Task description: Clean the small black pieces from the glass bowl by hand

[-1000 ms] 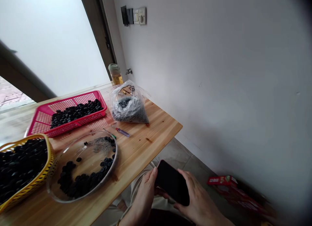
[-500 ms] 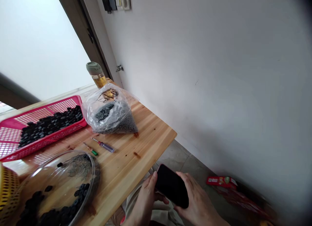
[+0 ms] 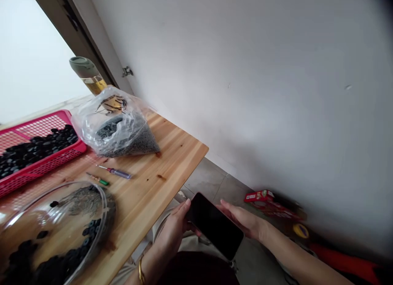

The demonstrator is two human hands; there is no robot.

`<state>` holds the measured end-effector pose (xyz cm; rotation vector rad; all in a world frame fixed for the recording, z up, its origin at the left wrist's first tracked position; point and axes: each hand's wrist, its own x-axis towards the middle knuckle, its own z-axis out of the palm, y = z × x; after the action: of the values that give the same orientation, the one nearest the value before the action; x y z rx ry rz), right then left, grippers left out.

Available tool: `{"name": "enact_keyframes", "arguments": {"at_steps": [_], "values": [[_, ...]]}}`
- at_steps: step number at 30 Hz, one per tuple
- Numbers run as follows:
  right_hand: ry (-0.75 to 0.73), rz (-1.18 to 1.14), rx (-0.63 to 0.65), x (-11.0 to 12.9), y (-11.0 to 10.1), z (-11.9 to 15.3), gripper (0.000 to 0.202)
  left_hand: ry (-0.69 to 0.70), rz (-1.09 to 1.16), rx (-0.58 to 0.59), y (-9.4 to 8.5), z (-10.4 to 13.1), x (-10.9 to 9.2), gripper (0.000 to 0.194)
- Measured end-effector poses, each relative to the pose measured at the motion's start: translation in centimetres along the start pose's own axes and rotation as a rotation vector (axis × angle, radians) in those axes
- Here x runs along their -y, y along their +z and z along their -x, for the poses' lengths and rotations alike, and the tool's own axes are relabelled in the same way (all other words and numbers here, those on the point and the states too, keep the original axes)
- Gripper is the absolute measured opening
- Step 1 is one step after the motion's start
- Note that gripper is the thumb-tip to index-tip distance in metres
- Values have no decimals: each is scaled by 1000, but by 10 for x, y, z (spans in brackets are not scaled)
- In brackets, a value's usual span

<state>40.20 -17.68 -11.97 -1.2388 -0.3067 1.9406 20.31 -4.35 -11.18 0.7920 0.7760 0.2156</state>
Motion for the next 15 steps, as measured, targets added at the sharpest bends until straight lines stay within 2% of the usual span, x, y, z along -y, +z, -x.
{"name": "enact_keyframes", "arguments": {"at_steps": [3,5,8,10,12,15], "values": [[149,-163,245,-24,11,-17,103,9,-49,15,-6,7,5,53],[185,-273,312,-35,19,-22,110,21,-100,17,-14,8,10,57],[132,-314,220,-40,27,-18,102,86,-220,-18,-28,3,22,68],[111,-293,128,-40,29,-13,94,144,-345,-70,-36,1,33,68],[103,-264,54,-40,27,-8,88,190,-515,-94,-39,3,44,58],[80,-242,-7,-43,21,-2,81,280,-821,-7,-35,15,56,35]]}}
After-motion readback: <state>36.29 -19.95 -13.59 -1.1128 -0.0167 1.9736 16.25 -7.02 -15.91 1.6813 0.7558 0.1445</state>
